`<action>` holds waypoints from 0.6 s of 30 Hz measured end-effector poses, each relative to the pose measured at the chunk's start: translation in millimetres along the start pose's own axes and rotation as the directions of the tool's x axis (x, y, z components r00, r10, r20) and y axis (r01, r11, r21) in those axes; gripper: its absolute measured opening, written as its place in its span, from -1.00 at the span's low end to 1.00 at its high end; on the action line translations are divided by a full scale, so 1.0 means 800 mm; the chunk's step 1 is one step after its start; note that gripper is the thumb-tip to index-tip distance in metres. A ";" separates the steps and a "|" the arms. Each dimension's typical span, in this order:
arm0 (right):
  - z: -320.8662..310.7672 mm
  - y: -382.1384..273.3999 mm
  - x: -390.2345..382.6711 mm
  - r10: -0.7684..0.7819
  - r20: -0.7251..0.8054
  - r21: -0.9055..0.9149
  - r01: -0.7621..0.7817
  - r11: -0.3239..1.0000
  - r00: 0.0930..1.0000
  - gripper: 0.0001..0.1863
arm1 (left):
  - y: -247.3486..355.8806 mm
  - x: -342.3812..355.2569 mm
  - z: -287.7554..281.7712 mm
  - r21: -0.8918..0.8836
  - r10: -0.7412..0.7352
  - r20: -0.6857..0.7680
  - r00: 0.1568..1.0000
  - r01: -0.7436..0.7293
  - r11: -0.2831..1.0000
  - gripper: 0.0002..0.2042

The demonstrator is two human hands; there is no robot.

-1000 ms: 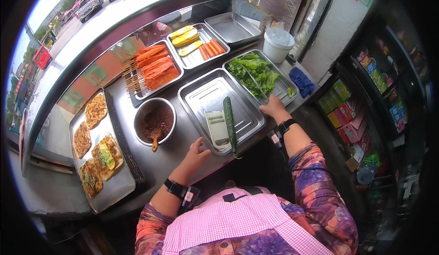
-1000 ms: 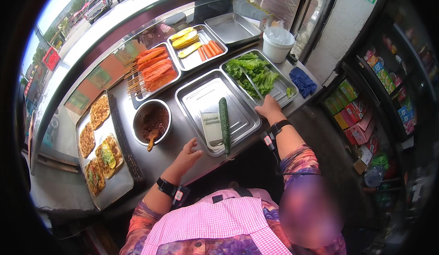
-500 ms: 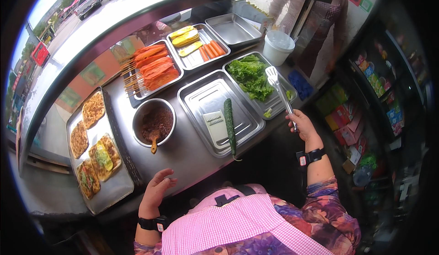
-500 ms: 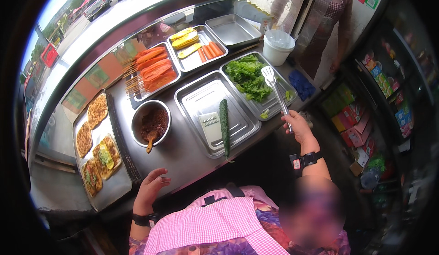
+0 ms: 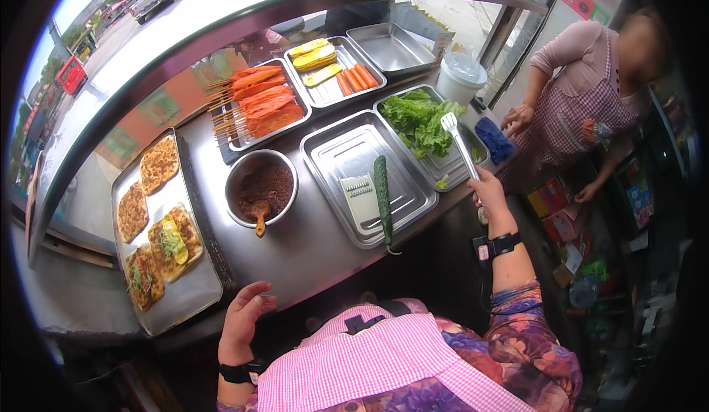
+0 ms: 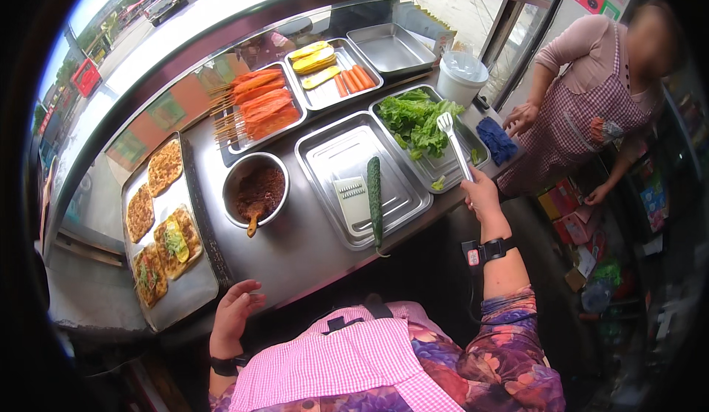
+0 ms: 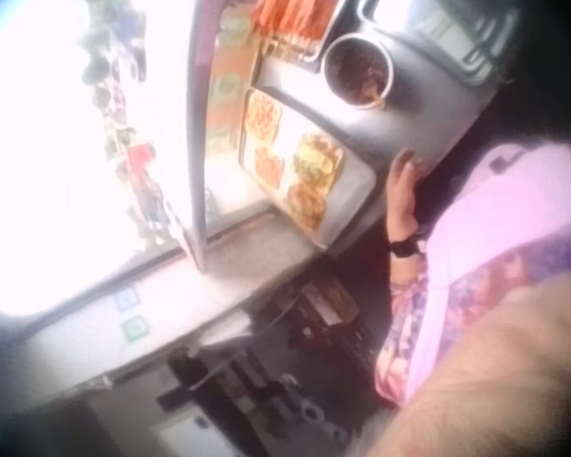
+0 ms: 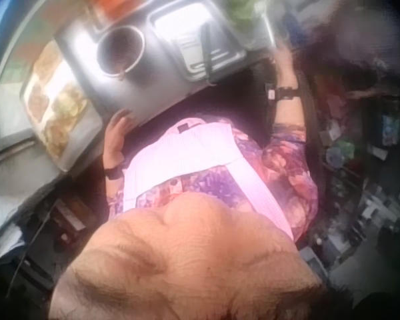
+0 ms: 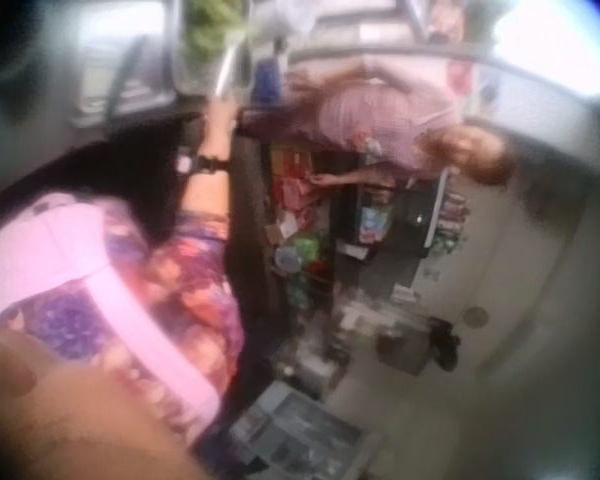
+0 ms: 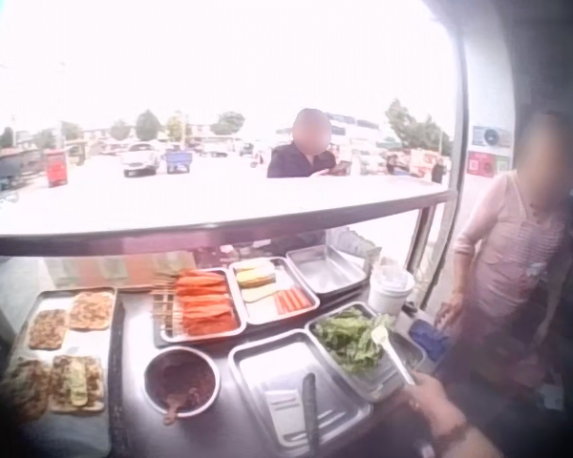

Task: The person removes baked flatbreads from an oven, places them on a tray, and grates cucumber over them. Then the person kneads and portions dough into small balls on a stainless steel countertop.

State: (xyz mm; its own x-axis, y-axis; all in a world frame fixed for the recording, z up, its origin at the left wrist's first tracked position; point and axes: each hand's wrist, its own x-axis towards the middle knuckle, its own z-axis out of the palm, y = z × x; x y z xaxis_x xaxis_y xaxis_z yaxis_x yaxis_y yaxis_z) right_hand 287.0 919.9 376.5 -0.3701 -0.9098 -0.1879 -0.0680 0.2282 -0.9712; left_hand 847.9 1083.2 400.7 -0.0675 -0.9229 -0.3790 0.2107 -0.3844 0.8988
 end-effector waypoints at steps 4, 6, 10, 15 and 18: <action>-0.009 -0.006 -0.036 -0.044 -0.047 -0.018 0.043 0.999 0.998 -0.36 | 0.002 -0.012 -0.024 -0.068 0.023 0.013 1.000 -0.022 0.997 -0.70; -0.003 -0.007 -0.046 -0.019 -0.077 -0.063 0.014 0.998 0.997 -0.36 | -0.001 -0.016 -0.038 -0.083 0.034 0.028 0.999 -0.032 0.996 -0.70; 0.015 -0.007 -0.061 -0.005 -0.083 -0.073 -0.001 0.997 0.997 -0.37 | -0.006 -0.025 -0.069 -0.084 0.026 0.034 0.999 -0.023 0.996 -0.68; 0.040 -0.007 -0.087 0.022 -0.057 0.080 -0.017 0.997 0.998 -0.43 | -0.007 -0.049 -0.116 -0.146 0.066 0.045 0.997 -0.058 0.988 -0.71; 0.053 -0.014 -0.109 0.050 -0.035 0.079 -0.047 0.996 0.998 -0.47 | -0.008 -0.064 -0.144 -0.168 0.060 0.042 0.997 -0.052 0.984 -0.71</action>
State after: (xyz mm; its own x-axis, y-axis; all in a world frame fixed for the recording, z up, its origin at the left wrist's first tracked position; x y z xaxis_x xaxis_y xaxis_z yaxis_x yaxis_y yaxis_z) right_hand 359.0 981.9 397.4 -0.4052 -0.8845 -0.2313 0.0232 0.2430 -0.9697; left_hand 962.3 1134.7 389.2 -0.0955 -0.9444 -0.3145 0.3752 -0.3268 0.8674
